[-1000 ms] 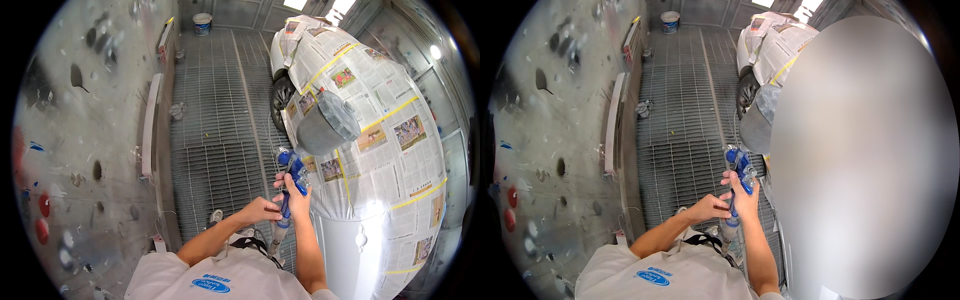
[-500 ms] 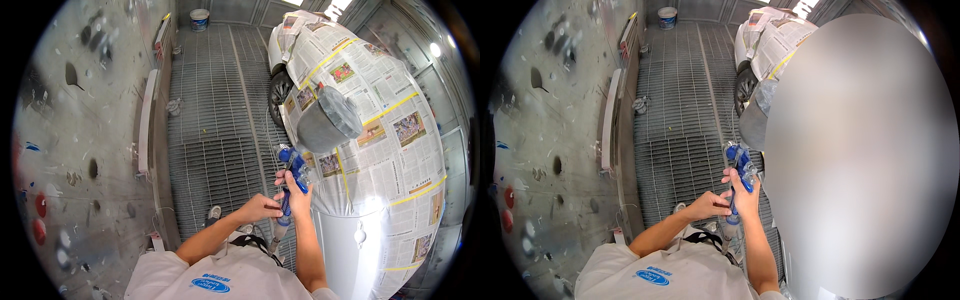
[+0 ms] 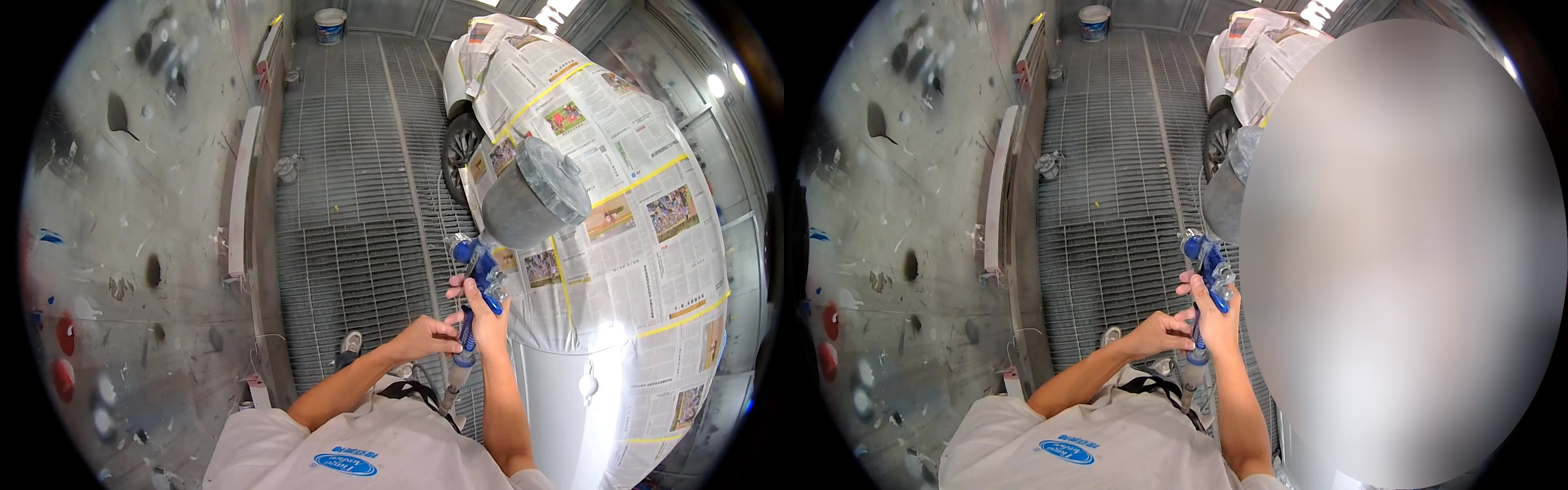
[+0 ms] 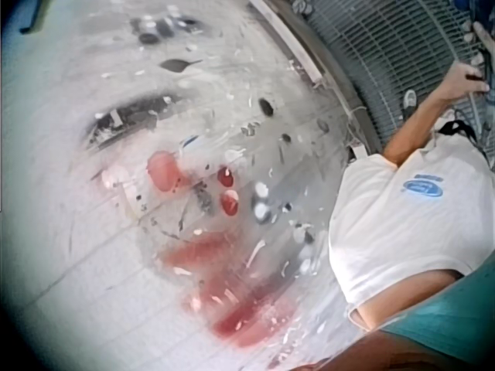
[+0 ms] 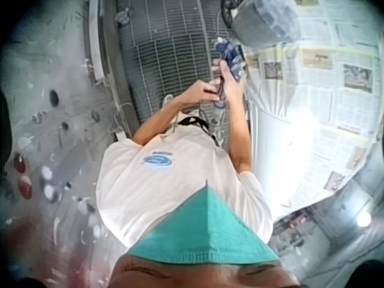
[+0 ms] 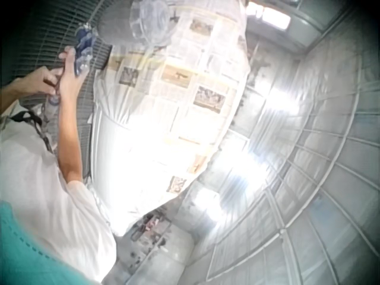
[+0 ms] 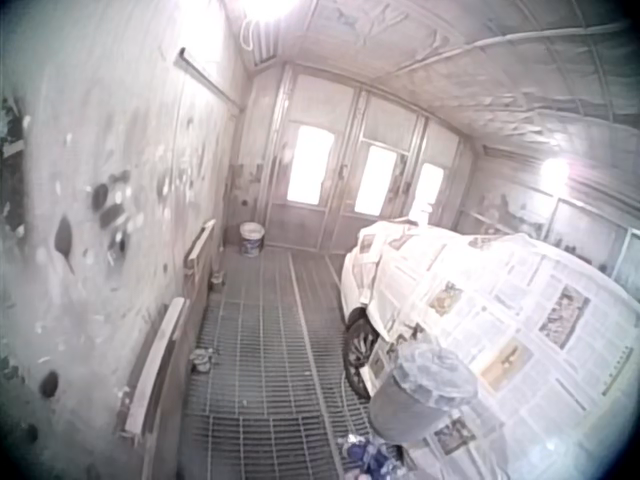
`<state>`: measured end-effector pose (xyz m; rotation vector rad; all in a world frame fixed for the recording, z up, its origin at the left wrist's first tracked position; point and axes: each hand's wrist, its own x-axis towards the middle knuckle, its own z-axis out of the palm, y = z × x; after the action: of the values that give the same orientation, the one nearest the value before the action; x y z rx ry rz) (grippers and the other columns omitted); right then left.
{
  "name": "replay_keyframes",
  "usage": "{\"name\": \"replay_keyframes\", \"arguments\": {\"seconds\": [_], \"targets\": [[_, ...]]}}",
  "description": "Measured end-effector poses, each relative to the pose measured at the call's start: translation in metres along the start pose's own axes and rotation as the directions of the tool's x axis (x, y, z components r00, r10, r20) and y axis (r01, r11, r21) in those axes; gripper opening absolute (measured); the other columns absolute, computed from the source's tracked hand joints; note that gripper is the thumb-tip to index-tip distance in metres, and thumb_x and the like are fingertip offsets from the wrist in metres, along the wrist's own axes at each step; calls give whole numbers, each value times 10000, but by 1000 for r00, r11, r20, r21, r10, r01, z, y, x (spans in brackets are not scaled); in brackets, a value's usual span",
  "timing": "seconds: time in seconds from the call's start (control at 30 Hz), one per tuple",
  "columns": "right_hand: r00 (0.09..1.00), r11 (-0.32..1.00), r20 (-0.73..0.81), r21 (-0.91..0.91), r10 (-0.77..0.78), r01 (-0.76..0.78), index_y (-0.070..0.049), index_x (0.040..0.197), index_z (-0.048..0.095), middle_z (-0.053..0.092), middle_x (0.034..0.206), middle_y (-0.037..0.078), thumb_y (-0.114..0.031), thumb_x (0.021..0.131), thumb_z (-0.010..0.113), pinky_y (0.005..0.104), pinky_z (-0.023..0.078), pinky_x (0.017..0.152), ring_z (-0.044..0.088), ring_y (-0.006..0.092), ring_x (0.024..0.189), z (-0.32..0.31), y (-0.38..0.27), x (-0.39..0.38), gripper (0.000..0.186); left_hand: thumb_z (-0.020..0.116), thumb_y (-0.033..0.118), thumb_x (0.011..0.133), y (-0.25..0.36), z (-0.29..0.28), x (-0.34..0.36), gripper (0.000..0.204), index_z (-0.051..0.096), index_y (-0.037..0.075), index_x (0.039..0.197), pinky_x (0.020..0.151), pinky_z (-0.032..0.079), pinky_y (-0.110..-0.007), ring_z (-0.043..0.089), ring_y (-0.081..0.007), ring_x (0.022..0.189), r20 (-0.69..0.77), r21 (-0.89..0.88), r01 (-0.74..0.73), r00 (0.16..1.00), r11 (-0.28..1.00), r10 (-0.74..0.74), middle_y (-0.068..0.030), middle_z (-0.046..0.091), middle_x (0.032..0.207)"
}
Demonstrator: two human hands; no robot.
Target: The person pours paint into a spray gun, walks into a paint booth, and sprays white paint onto a car covered with newspaper and tape. They wipe the car's surface with a cloth and continue applying paint to the hood and side panels.
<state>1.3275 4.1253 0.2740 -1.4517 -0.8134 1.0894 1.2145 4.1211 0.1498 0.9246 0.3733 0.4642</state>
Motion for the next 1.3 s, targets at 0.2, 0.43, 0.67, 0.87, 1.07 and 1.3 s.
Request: {"name": "replay_keyframes", "arguments": {"seconds": [0.2, 0.43, 0.67, 0.87, 1.07, 1.3], "targets": [[995, 998, 65, -5, 69, -69, 36, 1088, 597, 651, 930, 127, -224, 939, 618, 292, 569, 483, 626, 174, 778, -13, 9, 3, 301, 698, 77, 874, 1, -1, 1, 109, 720, -18, 921, 724, 494, -254, 606, -95, 743, 17, 53, -15, 1000, 998, 14, -28, 675, 791], [999, 998, 42, 65, -11, 8, 34, 1120, 584, 650, 939, 133, -245, 929, 634, 295, 573, 478, 640, 184, 780, 3, -5, -1, 342, 695, 98, 883, 4, 1, 1, 131, 720, -18, 937, 733, 503, -254, 615, -97, 750, 24, 36, -58, 998, 998, 57, -38, 685, 797], [997, 999, 63, -8, 49, -48, 32, 1101, 598, 651, 959, 139, -253, 930, 636, 297, 579, 495, 641, 180, 795, -13, 4, 0, 334, 705, 106, 879, 3, -1, 3, 144, 720, -26, 937, 731, 507, -260, 626, -96, 773, 44, 35, -22, 999, 999, 20, -44, 688, 815], [997, 993, 81, 116, 11, -21, 32, 1226, 550, 643, 1105, 172, -234, 935, 619, 329, 606, 532, 658, 237, 970, -10, 0, -1, 400, 744, 76, 827, -17, 3, -1, 307, 661, -38, 1099, 832, 501, -293, 621, -130, 938, 94, -140, -74, 992, 987, 88, -72, 674, 1043], [978, 958, 51, 219, -200, 185, 22, 1372, 410, 558, 1269, 210, -305, 968, 535, 360, 623, 564, 597, 297, 1125, 12, -59, 5, 534, 784, 235, 779, -43, -4, -26, 411, 676, 37, 1123, 838, 501, -350, 655, -197, 908, 466, 345, -144, 884, 927, -36, -59, 701, 1014], [745, 715, -122, 214, -656, 665, 19, 1414, 336, 488, 1335, 256, -343, 1027, 387, 341, 623, 558, 586, 291, 1118, 56, -174, 28, 533, 688, 259, 820, -127, -136, -38, 229, 713, 61, 933, 638, 495, -366, 655, -277, 706, -173, 772, 115, 984, 625, 33, -169, 667, 774]]}}
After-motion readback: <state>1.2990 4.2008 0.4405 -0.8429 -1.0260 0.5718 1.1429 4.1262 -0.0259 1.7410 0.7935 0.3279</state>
